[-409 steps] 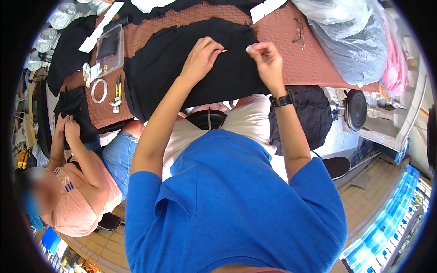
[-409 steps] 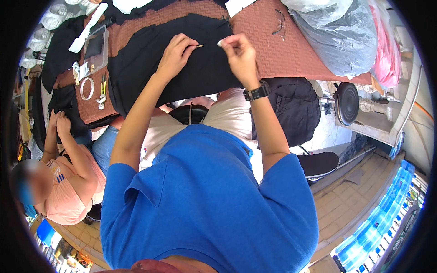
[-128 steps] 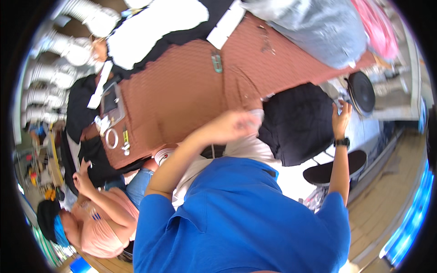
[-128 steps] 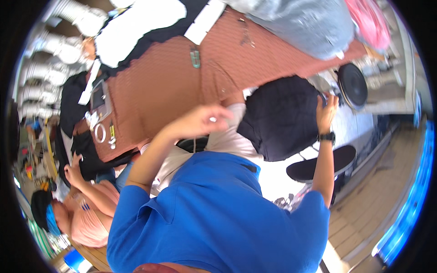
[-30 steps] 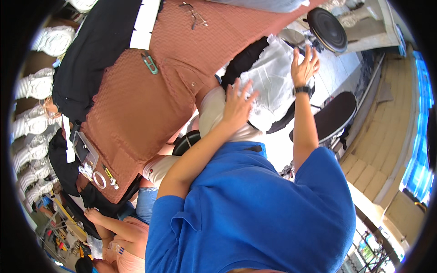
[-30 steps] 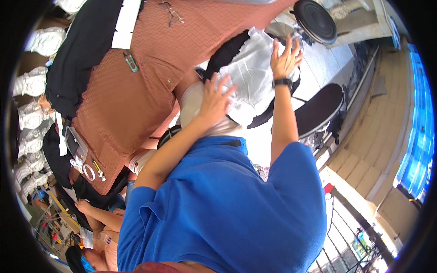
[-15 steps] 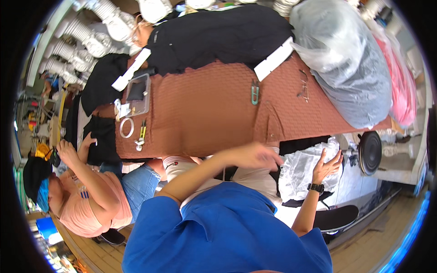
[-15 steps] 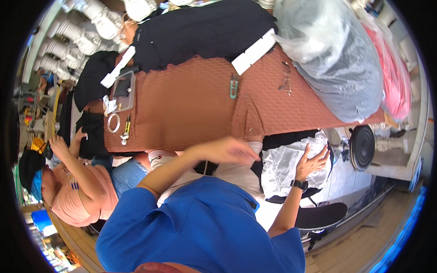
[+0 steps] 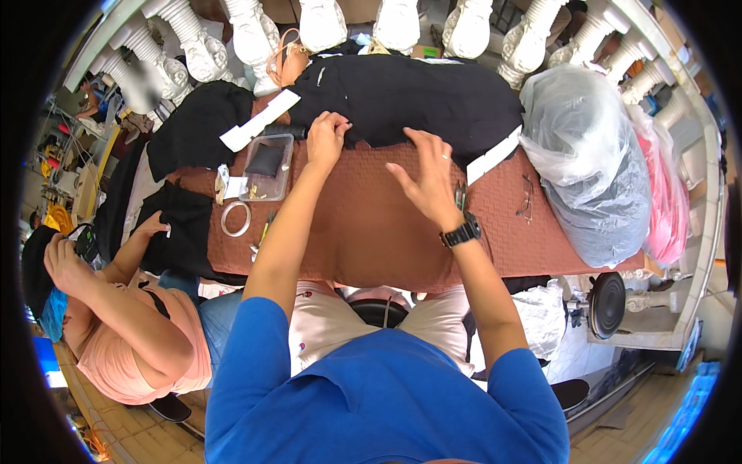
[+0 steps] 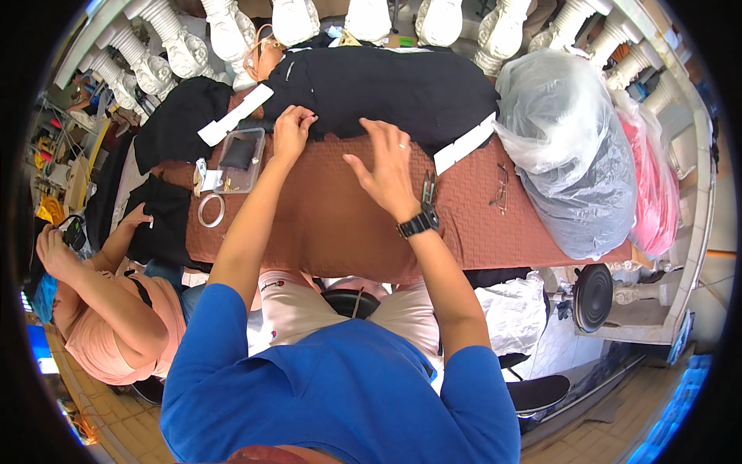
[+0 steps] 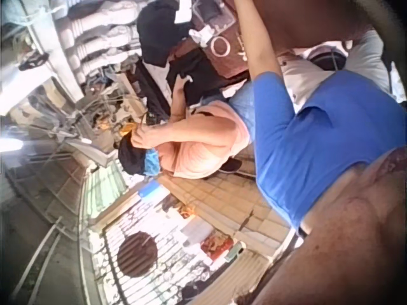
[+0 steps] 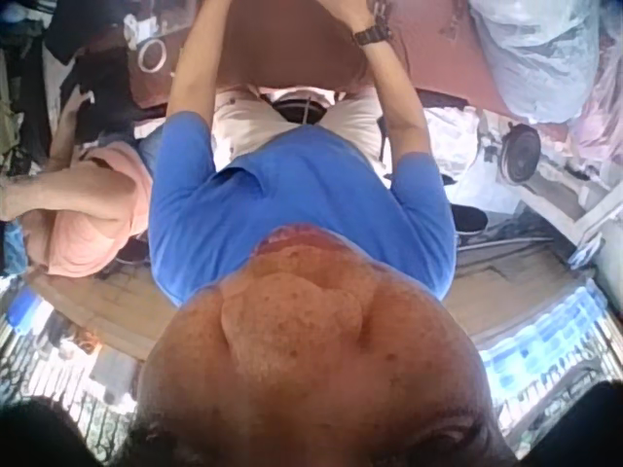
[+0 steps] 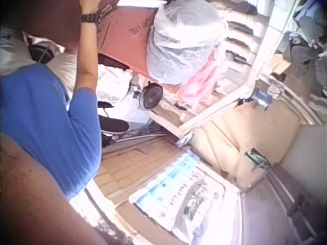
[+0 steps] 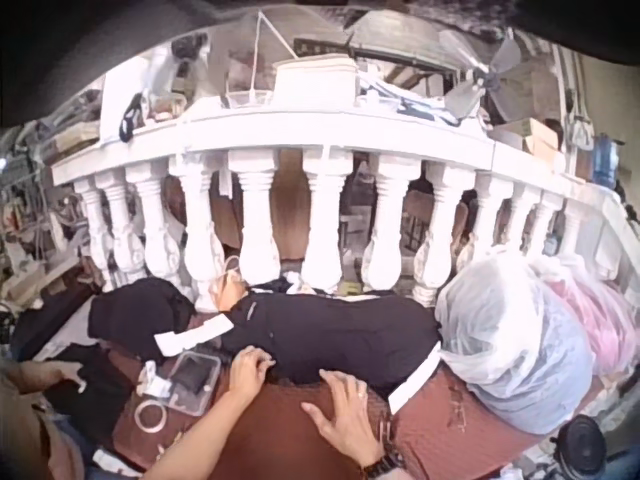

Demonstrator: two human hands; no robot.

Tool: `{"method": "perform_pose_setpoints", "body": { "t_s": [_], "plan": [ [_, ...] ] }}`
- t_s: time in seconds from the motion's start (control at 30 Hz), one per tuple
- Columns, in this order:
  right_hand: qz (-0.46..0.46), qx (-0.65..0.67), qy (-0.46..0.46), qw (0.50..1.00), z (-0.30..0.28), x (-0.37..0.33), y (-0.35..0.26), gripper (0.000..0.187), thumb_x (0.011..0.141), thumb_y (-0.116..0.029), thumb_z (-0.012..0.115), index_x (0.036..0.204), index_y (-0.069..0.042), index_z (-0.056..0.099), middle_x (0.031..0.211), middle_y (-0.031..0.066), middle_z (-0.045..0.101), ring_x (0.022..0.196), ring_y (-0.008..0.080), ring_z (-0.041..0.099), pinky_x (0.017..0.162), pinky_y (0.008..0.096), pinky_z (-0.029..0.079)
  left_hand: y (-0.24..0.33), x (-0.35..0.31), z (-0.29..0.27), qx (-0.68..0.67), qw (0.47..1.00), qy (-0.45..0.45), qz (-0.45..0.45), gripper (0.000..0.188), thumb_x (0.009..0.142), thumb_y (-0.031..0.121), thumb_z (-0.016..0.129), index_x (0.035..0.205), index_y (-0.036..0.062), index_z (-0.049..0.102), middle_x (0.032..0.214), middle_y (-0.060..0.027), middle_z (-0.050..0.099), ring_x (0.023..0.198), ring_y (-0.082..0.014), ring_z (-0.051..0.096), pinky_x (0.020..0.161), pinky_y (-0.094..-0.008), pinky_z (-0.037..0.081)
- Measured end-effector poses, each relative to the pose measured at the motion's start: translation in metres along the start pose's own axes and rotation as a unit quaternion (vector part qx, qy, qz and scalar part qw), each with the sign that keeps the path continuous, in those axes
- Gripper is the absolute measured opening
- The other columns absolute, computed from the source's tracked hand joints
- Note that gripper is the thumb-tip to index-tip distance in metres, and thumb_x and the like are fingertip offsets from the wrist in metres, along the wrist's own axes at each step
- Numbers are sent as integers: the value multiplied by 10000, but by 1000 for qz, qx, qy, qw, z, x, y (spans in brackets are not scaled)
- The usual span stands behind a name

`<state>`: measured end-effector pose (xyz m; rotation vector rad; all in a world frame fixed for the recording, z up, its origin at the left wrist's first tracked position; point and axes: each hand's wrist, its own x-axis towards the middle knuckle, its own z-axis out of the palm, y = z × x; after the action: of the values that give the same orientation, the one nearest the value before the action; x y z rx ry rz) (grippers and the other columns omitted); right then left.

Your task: The person picks up a garment and places it on a workspace, uses a paper template to mark a position on the fabric with a tool, and then applies a label by hand.

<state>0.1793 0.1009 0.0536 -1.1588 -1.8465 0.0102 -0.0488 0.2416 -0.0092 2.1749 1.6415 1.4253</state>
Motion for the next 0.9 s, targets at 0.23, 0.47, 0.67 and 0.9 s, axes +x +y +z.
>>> {"method": "perform_pose_setpoints", "body": {
  "t_s": [0.23, 0.47, 0.67, 0.9],
  "plan": [
    [-39, -54, -23, 998, 73, 87, 5, 598, 763, -168, 789, 1306, -99, 548, 1219, 141, 527, 1127, 367, 497, 938, 495, 433, 24, 42, -44, -262, 962, -25, -66, 133, 826, 132, 778, 848, 21, 708, 790, -57, 687, 654, -135, 603, 650, -292, 487],
    [72, -370, -14, 926, 45, 149, 94, 379, 793, -150, 741, 1142, -102, 602, 1167, 111, 579, 1036, 311, 661, 788, 450, 572, 57, 108, -101, -146, 985, 85, -42, 141, 917, 163, 732, 928, 33, 679, 742, -51, 680, 589, -100, 591, 576, -273, 470],
    [177, -304, 62, 934, -68, 200, 127, 224, 858, -138, 631, 1050, -36, 684, 1177, 218, 684, 1019, 365, 690, 852, 459, 574, 41, 142, -116, -458, 875, 18, -153, 151, 972, 120, 674, 1003, 43, 548, 874, -69, 647, 693, -216, 733, 606, -278, 589],
    [-23, 59, 238, 969, -190, 256, 24, 139, 978, -102, 590, 1066, -12, 651, 989, 60, 676, 882, 144, 605, 798, 264, 491, 83, 168, -136, -320, 946, 43, 24, 697, 939, 349, 712, 1492, 88, 378, 1530, -191, 356, 1420, -375, 360, 1195, -424, 293]
  ]
}}
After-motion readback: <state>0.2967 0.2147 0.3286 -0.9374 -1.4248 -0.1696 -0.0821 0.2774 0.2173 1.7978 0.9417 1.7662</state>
